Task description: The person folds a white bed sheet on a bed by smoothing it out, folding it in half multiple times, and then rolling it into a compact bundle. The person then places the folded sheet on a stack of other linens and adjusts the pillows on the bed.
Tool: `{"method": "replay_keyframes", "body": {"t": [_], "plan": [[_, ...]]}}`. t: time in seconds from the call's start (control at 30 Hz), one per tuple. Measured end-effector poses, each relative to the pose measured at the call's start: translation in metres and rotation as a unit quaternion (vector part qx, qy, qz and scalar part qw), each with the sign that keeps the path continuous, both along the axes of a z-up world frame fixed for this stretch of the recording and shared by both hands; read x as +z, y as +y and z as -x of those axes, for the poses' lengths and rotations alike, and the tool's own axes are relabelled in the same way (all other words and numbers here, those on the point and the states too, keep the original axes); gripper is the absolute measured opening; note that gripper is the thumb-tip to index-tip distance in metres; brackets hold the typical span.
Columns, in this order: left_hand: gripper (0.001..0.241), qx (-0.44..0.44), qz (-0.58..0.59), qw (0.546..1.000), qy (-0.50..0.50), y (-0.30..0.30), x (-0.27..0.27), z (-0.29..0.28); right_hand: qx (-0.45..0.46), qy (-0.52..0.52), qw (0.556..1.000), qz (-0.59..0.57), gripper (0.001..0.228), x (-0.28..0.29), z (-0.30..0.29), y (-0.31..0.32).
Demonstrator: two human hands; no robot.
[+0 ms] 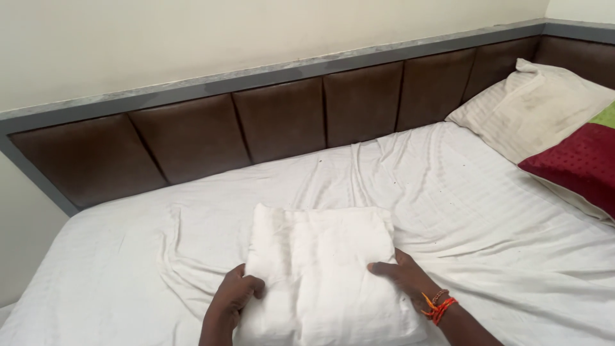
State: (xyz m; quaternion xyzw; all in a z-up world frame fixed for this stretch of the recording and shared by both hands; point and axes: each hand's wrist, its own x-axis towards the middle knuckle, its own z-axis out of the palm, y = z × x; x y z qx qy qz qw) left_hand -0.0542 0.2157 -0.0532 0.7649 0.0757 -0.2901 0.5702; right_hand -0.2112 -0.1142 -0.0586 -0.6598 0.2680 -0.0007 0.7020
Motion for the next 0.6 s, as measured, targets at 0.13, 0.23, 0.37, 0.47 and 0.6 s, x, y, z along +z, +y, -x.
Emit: {"method": "replay_keyframes", "body": {"t": [0.13,0.23,0.37,0.47,0.6], "plan": [[0.056,0.035,0.015,0.993,-0.11,0.017,-0.016,-0.023,0.0,-0.053,0.998,-0.039,0.079,-0.005,-0.016,0.031],[0.048,0.129,-0.06,0.98,-0.14,0.026,0.004,-0.015,-0.009,-0.076,0.996,-0.056,0.083,-0.023,-0.03,0.047],[0.069,0.139,-0.167,0.955,-0.203,0.026,-0.022,-0.014,-0.057,-0.009,0.996,-0.071,0.09,-0.033,-0.045,0.055],[0.096,0.11,-0.293,0.931,-0.189,0.016,-0.007,0.004,-0.073,0.016,0.994,-0.084,0.094,-0.02,-0.039,0.065],[0.095,0.099,-0.332,0.927,-0.14,0.005,0.02,0.01,-0.063,0.007,0.997,-0.034,0.097,-0.04,-0.051,0.048]]}}
